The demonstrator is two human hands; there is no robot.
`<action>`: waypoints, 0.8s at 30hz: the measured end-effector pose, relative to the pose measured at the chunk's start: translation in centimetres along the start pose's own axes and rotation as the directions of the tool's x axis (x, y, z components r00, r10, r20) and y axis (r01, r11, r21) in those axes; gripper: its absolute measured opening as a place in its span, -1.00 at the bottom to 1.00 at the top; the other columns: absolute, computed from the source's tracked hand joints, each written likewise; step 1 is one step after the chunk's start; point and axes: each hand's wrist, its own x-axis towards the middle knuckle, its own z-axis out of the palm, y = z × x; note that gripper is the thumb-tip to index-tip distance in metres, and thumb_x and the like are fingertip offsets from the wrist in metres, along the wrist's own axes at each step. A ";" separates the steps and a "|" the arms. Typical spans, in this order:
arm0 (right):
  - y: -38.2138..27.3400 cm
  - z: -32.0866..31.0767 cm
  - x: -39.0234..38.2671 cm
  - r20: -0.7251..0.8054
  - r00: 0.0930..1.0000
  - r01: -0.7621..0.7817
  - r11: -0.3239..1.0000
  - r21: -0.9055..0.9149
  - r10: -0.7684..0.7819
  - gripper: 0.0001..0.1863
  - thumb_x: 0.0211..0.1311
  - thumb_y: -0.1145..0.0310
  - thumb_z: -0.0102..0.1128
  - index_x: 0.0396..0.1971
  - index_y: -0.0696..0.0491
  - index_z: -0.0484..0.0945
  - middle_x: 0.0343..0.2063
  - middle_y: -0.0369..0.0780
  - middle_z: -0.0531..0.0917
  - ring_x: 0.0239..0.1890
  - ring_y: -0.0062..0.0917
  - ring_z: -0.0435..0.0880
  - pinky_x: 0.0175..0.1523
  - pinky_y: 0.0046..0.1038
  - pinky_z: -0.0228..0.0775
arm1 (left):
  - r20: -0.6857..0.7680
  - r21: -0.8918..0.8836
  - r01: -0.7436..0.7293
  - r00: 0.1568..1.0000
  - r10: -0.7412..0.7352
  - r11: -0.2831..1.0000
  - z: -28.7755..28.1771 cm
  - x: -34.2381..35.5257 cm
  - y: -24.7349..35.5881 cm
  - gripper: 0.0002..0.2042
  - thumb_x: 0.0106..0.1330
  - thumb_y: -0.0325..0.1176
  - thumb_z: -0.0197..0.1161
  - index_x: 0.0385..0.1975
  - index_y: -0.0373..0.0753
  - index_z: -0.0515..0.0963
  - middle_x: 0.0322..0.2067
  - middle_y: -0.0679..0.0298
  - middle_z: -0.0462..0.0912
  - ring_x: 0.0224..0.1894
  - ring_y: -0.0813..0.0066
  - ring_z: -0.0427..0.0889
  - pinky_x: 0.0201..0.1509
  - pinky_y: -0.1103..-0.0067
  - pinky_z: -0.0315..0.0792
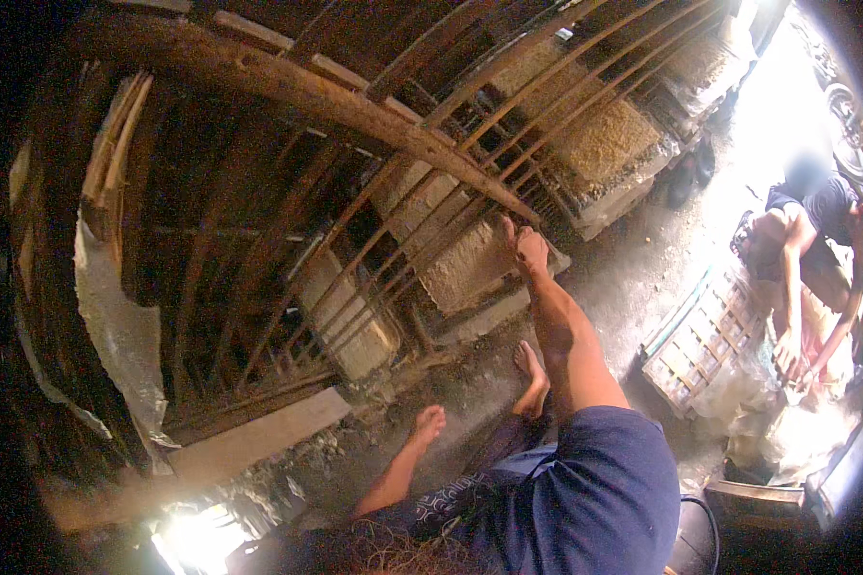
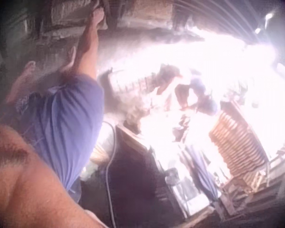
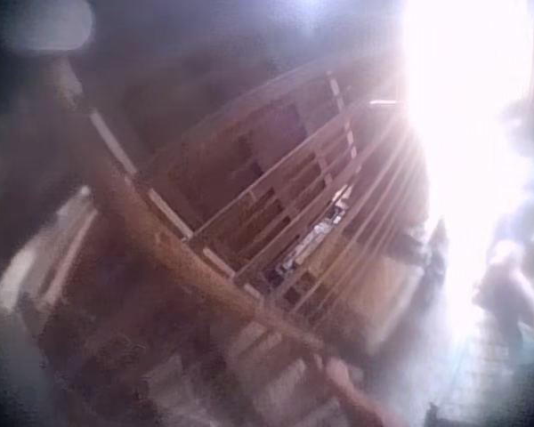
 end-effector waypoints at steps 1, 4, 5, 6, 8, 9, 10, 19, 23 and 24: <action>1.1 0.4 0.7 -0.036 0.999 0.004 0.999 0.035 -0.003 -0.19 0.30 -0.32 -0.19 -0.21 0.27 0.59 -0.24 0.22 0.62 -0.10 0.05 0.61 -0.02 -0.09 0.44 | 0.021 -0.013 -0.043 0.999 0.043 0.999 -0.2 0.8 3.2 -0.45 0.36 0.04 0.14 0.21 -0.19 0.36 -0.07 0.27 0.57 -0.09 0.40 0.58 -0.01 0.45 0.42; 0.7 0.0 -2.7 -0.026 1.000 -0.012 1.000 0.016 0.012 -0.20 0.33 -0.27 -0.22 -0.33 0.28 0.63 -0.28 0.22 0.62 -0.11 0.05 0.61 0.00 -0.09 0.43 | 0.046 -0.093 -0.086 0.995 0.091 0.992 2.5 0.4 6.3 -0.43 0.36 0.06 0.13 0.23 -0.19 0.34 0.01 0.24 0.55 0.00 0.40 0.57 -0.01 0.45 0.42; 1.0 -0.9 -4.4 -0.017 1.000 -0.027 0.999 -0.019 0.026 -0.20 0.33 -0.27 -0.23 -0.36 0.28 0.63 -0.31 0.23 0.61 -0.12 0.05 0.61 -0.01 -0.09 0.42 | 0.025 -0.103 -0.096 0.995 0.099 0.990 3.0 0.5 7.3 -0.41 0.35 0.10 0.12 0.23 -0.19 0.33 0.02 0.26 0.53 0.03 0.41 0.54 0.01 0.44 0.41; 1.0 -1.6 -5.8 -0.006 0.999 -0.041 0.998 -0.053 0.041 -0.19 0.33 -0.28 -0.23 -0.40 0.29 0.63 -0.33 0.23 0.61 -0.14 0.05 0.62 -0.02 -0.09 0.42 | 0.002 -0.113 -0.105 0.994 0.106 0.988 3.5 0.6 8.1 -0.39 0.33 0.13 0.12 0.22 -0.18 0.32 0.03 0.27 0.51 0.05 0.42 0.51 0.02 0.43 0.39; 2.2 -2.9 -8.3 -0.016 0.997 -0.083 0.995 -0.061 0.082 -0.19 0.32 -0.29 -0.21 -0.46 0.27 0.64 -0.38 0.22 0.61 -0.19 0.06 0.63 -0.05 -0.08 0.43 | -0.089 -0.113 -0.139 0.988 0.129 0.984 3.6 1.5 9.6 -0.36 0.32 0.18 0.10 0.22 -0.17 0.31 0.09 0.28 0.46 0.11 0.39 0.45 0.05 0.39 0.37; 2.9 -3.6 -9.6 -0.026 0.994 -0.104 0.993 -0.046 0.103 -0.20 0.30 -0.30 -0.19 -0.49 0.24 0.65 -0.41 0.21 0.62 -0.23 0.07 0.64 -0.07 -0.07 0.45 | -0.160 -0.115 -0.158 0.977 0.139 0.981 3.5 2.2 10.1 -0.35 0.32 0.20 0.07 0.22 -0.18 0.31 0.13 0.28 0.42 0.14 0.36 0.41 0.08 0.36 0.36; 3.3 -4.1 -11.0 -0.033 0.992 -0.125 0.992 -0.036 0.123 -0.20 0.29 -0.31 -0.17 -0.52 0.22 0.66 -0.44 0.19 0.62 -0.26 0.08 0.65 -0.10 -0.07 0.47 | -0.229 -0.122 -0.176 0.963 0.144 0.977 3.6 3.0 10.2 -0.34 0.32 0.22 0.05 0.22 -0.18 0.31 0.17 0.28 0.39 0.18 0.32 0.38 0.10 0.32 0.35; 5.9 -5.5 -21.9 -0.017 0.982 -0.190 0.981 -0.031 0.190 -0.19 0.34 -0.26 -0.17 -0.58 0.29 0.61 -0.55 0.23 0.56 -0.37 0.08 0.64 -0.18 -0.06 0.41 | 0.070 -0.435 0.000 0.997 0.033 0.900 -1.4 14.3 6.2 -0.13 0.32 0.37 -0.16 0.41 -0.24 0.03 0.40 0.12 0.10 0.38 0.15 0.16 0.42 0.24 0.04; 8.4 -3.8 -26.4 -0.086 0.973 -0.221 0.973 -0.062 0.215 -0.23 0.37 -0.24 -0.22 -0.49 0.24 0.63 -0.55 0.22 0.55 -0.41 0.03 0.65 -0.25 -0.06 0.40 | 0.246 -0.579 0.076 0.965 0.086 0.812 -0.6 11.3 5.4 -0.18 0.29 0.42 -0.21 0.34 -0.14 0.23 0.27 0.16 0.36 0.28 0.12 0.35 0.35 0.18 0.20; 9.1 -3.2 -27.6 -0.103 0.970 -0.228 0.972 -0.051 0.221 -0.21 0.34 -0.26 -0.19 -0.54 0.26 0.62 -0.56 0.20 0.56 -0.41 0.00 0.66 -0.24 -0.07 0.41 | 0.289 -0.590 0.092 0.952 0.104 0.802 -1.1 11.4 4.7 -0.17 0.28 0.43 -0.23 0.33 -0.15 0.23 0.26 0.15 0.37 0.27 0.11 0.35 0.34 0.18 0.21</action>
